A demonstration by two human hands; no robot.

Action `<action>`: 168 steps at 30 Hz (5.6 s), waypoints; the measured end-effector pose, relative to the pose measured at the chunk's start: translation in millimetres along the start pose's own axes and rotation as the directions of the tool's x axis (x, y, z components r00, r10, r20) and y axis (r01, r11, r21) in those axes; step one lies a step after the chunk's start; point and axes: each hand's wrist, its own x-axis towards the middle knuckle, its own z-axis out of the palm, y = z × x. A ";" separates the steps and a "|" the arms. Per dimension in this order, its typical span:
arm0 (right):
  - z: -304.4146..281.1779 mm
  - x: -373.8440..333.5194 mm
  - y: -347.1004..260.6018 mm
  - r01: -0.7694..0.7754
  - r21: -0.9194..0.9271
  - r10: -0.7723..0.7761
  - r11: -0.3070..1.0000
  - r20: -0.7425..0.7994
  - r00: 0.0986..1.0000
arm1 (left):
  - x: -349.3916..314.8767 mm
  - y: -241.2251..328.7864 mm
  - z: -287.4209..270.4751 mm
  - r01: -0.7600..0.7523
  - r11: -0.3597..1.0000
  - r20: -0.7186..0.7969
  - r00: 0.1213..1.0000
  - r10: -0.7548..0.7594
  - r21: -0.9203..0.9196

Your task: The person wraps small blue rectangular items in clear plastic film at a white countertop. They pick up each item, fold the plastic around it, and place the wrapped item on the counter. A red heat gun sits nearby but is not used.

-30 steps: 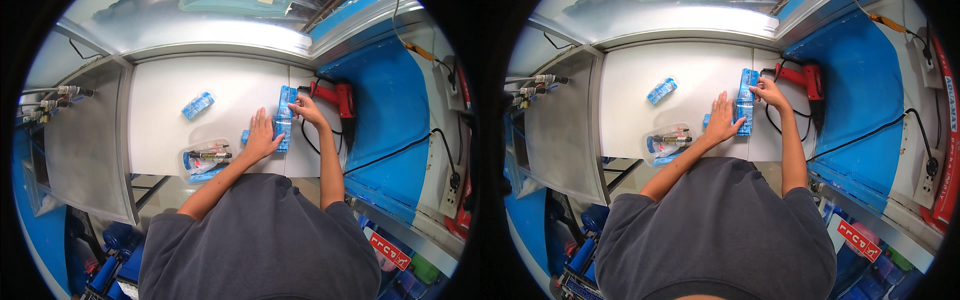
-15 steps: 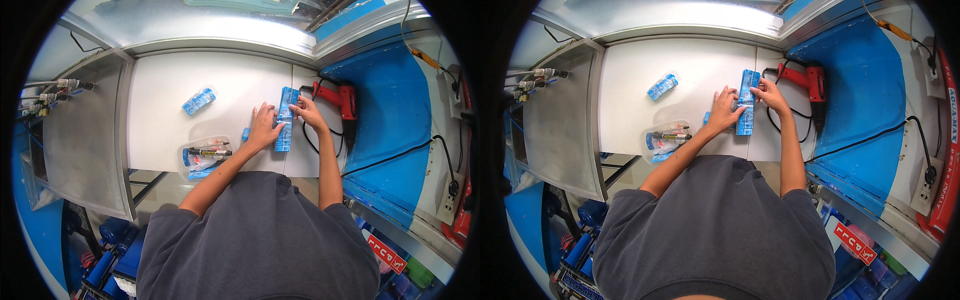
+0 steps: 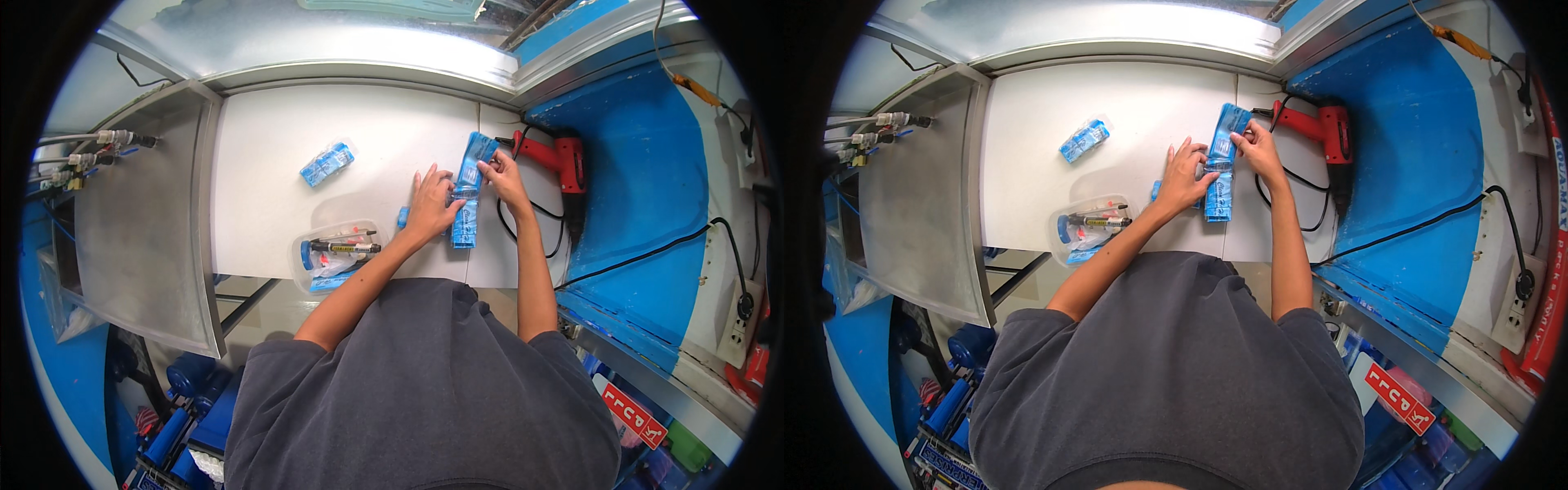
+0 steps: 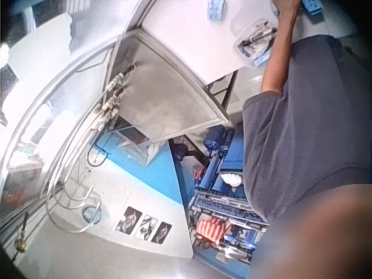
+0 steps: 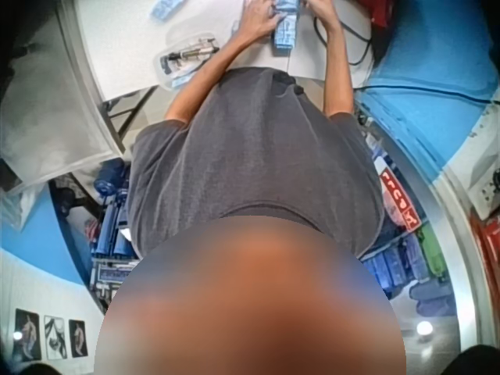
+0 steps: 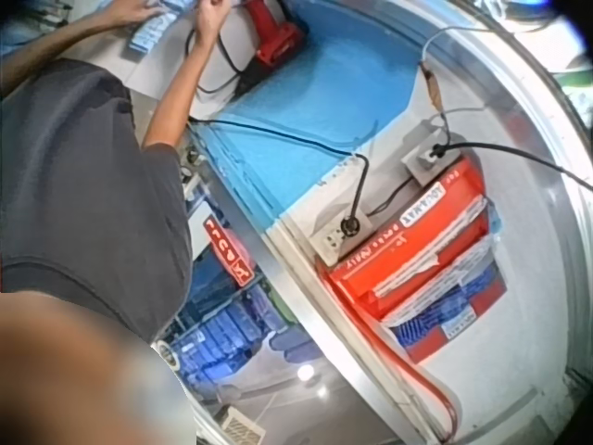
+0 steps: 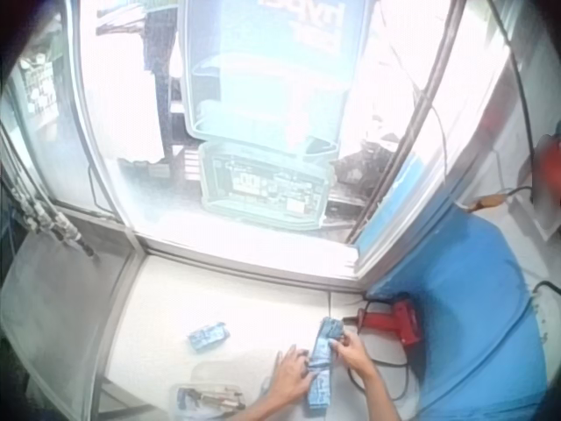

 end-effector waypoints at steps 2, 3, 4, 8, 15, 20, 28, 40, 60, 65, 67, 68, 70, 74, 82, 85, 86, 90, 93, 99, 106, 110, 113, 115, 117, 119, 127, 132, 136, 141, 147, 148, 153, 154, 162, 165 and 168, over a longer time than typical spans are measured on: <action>-0.7 2.4 -3.5 0.012 0.015 -0.011 1.000 -0.082 0.997 | -0.2 -0.7 0.4 0.003 1.000 0.005 1.000 -0.003 0.001; -1.0 2.2 -4.7 0.025 0.080 -0.020 0.997 -0.068 0.998 | -0.3 -0.9 0.7 -0.008 1.000 -0.010 1.000 0.008 0.003; -0.6 2.7 -5.3 0.020 0.057 -0.017 0.998 -0.056 0.998 | -0.1 -0.8 0.8 -0.012 1.000 -0.018 1.000 0.012 0.007; -0.9 1.0 -7.2 -0.017 0.056 0.019 0.998 -0.027 0.999 | -0.2 5.1 -1.1 0.013 1.000 -0.011 1.000 -0.012 0.004; -8.7 -57.5 -15.4 -0.007 0.231 0.024 0.973 -0.069 0.997 | -7.0 26.3 -27.8 -0.292 0.920 0.354 0.916 0.190 0.262; -13.1 -134.6 6.5 -0.158 0.229 0.152 0.961 0.042 0.987 | -9.9 38.0 -29.5 -0.417 0.841 0.458 0.857 0.238 0.345; 5.1 -229.7 35.6 -0.355 0.316 0.282 0.880 0.254 0.925 | -10.6 38.7 -25.5 -0.415 0.826 0.479 0.853 0.208 0.381; 26.1 -231.6 58.1 -0.186 0.610 0.175 0.771 0.078 0.981 | -11.3 46.8 -28.2 -0.431 0.804 0.465 0.857 0.222 0.410; 34.6 -206.1 73.1 -0.140 0.519 0.100 0.843 0.104 0.990 | -10.5 44.6 -28.1 -0.531 0.707 0.479 0.824 0.302 0.467; 41.6 -196.3 64.5 -0.160 0.564 0.092 0.810 0.148 0.985 | -10.6 43.4 -27.1 -0.554 0.676 0.511 0.807 0.296 0.485; 43.7 -195.5 61.1 -0.141 0.527 0.087 0.838 0.126 0.988 | -10.4 45.6 -28.3 -0.577 0.652 0.513 0.797 0.318 0.492; 44.8 -195.5 59.7 -0.129 0.523 0.077 0.843 0.121 0.990 | -11.0 47.2 -29.4 -0.616 0.604 0.533 0.774 0.342 0.506; 45.2 -193.1 57.4 -0.147 0.467 0.100 0.872 0.124 0.987 | -10.3 50.6 -33.5 -0.684 0.498 0.572 0.725 0.384 0.533; 45.3 -190.2 56.6 -0.145 0.467 0.080 0.872 0.157 0.984 | -11.6 55.5 -41.0 -0.675 0.597 0.554 0.722 0.414 0.433; 46.2 -202.0 61.0 -0.080 0.480 0.027 0.874 0.117 0.993 | -25.1 49.9 -26.2 -0.472 0.800 0.357 0.867 0.347 0.371; 42.3 -200.9 59.3 -0.107 0.495 0.027 0.862 0.166 0.986 | -27.4 47.7 -22.7 -0.459 0.808 0.320 0.879 0.353 0.369; 40.2 -201.2 57.8 -0.161 0.504 0.058 0.848 0.213 0.975 | -28.2 47.3 -21.5 -0.467 0.798 0.316 0.877 0.363 0.380; 34.4 -201.7 45.3 -0.133 0.360 -0.027 0.923 0.407 0.913 | -30.2 46.1 -19.9 -0.514 0.741 0.320 0.856 0.407 0.432; 33.8 -208.5 36.0 -0.163 0.203 0.037 0.965 0.513 0.858 | -28.8 43.7 -18.8 -0.546 0.691 0.335 0.837 0.433 0.473; 50.9 -216.9 37.3 -0.229 0.404 0.035 0.886 0.434 0.900 | -26.1 39.1 -19.6 -0.609 0.589 0.362 0.792 0.492 0.531; 67.2 -213.5 44.1 -0.004 0.380 0.026 0.925 -0.052 0.998 | -15.8 40.6 -22.4 -0.623 0.615 0.323 0.780 0.537 0.484; 70.9 -202.5 44.5 0.036 0.319 -0.009 0.947 -0.084 0.996 | -12.3 45.0 -22.4 -0.581 0.664 0.294 0.813 0.503 0.471; 75.7 -190.3 49.3 0.067 0.285 -0.013 0.956 -0.188 0.982 | -6.5 47.2 -26.0 -0.580 0.696 0.281 0.814 0.508 0.423; 75.6 -183.0 53.2 0.069 0.218 -0.015 0.974 -0.241 0.970 | -3.2 48.4 -27.5 -0.560 0.741 0.287 0.828 0.482 0.371; 77.2 -177.8 55.9 0.163 0.201 -0.104 0.966 -0.273 0.956 | -1.3 48.8 -31.0 -0.513 0.787 0.303 0.853 0.424 0.343; 74.8 -175.6 57.2 0.106 0.117 -0.074 0.987 -0.250 0.965 | -1.4 49.2 -30.8 -0.454 0.834 0.315 0.878 0.360 0.313; 59.4 -178.0 44.5 0.108 0.121 -0.104 0.987 -0.035 0.994 | -0.5 57.1 -24.0 -0.258 0.916 0.350 0.926 0.143 0.308; 52.1 -169.0 46.8 0.159 0.074 -0.152 0.985 -0.087 0.984 | 0.8 64.5 -24.8 -0.290 0.884 0.392 0.910 0.136 0.367; 50.8 -168.9 52.2 0.121 -0.022 -0.122 0.992 -0.098 0.988 | 4.2 71.1 -30.4 -0.358 0.801 0.462 0.879 0.117 0.479; 29.7 -188.8 54.3 0.123 0.087 -0.128 0.989 0.051 0.990 | 2.6 73.2 -31.1 -0.294 0.838 0.455 0.888 0.062 0.460; 11.9 -214.3 65.4 -0.028 0.224 0.018 0.974 0.044 0.999 | -1.2 66.3 -25.3 -0.357 0.858 0.458 0.873 0.166 0.370; 11.9 -215.5 65.2 0.031 0.276 -0.047 0.961 0.051 0.998 | -1.3 64.9 -25.5 -0.413 0.835 0.484 0.850 0.210 0.364; 20.3 -217.7 55.4 0.164 0.394 -0.199 0.905 0.049 0.979 | -1.7 59.2 -32.9 -0.584 0.718 0.575 0.756 0.312 0.378; 23.8 -212.8 53.3 0.165 0.301 -0.179 0.939 0.019 0.984 | -1.9 58.1 -32.8 -0.532 0.767 0.562 0.779 0.277 0.359; 50.7 -186.0 65.7 0.237 0.125 -0.227 0.963 -0.090 0.970 | -9.2 52.2 -30.9 -0.378 0.903 0.478 0.844 0.245 0.205; 54.2 -185.5 67.4 0.229 0.084 -0.221 0.970 -0.091 0.971 | -10.9 51.7 -30.8 -0.364 0.908 0.468 0.851 0.236 0.205; 59.4 -183.3 65.4 0.211 0.079 -0.205 0.974 -0.083 0.975 | -11.0 51.3 -33.6 -0.349 0.918 0.490 0.843 0.221 0.188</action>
